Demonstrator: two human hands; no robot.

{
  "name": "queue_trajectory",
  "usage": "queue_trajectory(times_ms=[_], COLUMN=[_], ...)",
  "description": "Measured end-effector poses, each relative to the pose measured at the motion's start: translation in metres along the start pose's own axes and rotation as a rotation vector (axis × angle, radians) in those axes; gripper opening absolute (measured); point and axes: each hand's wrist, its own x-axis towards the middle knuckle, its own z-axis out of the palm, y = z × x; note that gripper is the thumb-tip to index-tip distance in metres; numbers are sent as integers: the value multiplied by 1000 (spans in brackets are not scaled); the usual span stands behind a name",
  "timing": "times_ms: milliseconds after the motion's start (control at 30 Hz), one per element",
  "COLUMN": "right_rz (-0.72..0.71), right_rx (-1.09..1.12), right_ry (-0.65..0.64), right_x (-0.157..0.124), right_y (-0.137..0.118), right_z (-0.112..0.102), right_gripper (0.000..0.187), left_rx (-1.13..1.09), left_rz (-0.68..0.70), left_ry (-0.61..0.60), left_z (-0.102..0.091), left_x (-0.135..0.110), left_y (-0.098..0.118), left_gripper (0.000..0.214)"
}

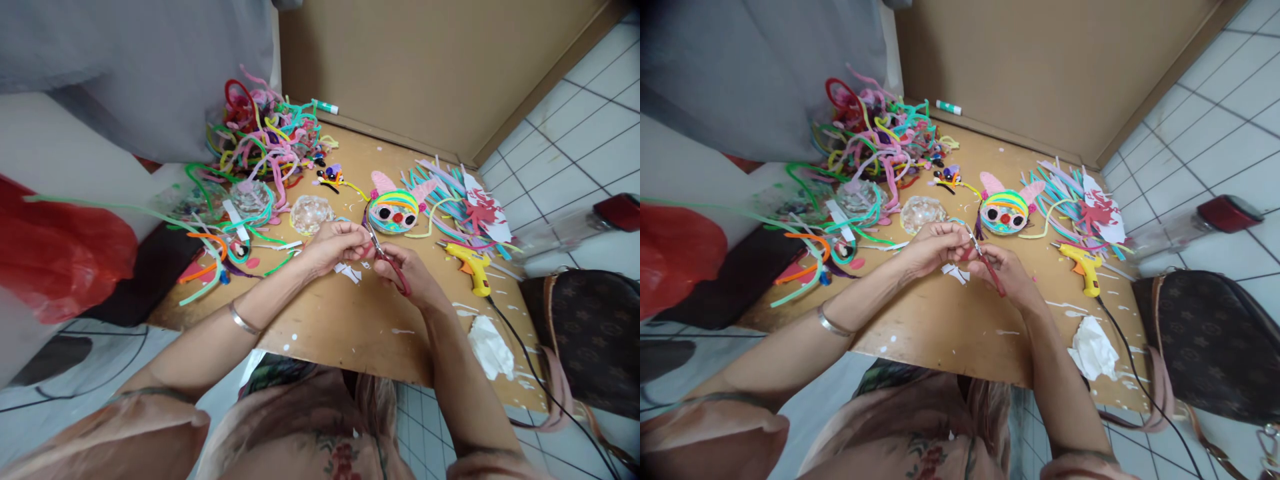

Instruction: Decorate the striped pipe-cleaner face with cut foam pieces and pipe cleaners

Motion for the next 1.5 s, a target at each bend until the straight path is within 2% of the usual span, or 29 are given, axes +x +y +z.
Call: queue_trajectory(times_ms=[233, 667, 1133, 1500], right_rz=[8, 25, 12, 12], right_rx=[-54, 13, -33, -31], right_ry=[46, 70, 54, 52], right_x=[-1, -2, -2, -2], right_y=[-1, -3, -5, -5], right_z=[1, 4, 4, 3], right_gripper=[53, 52, 46, 52], left_rx=[-1, -21, -16, -10], left_rz=[12, 25, 2, 1], left_ry=[-13, -56, -48, -66], left_z=[0, -1, 1, 0], left_x=[0, 1, -1, -1], left_y=[-1, -3, -2, -2], left_gripper=[10, 14, 15, 21])
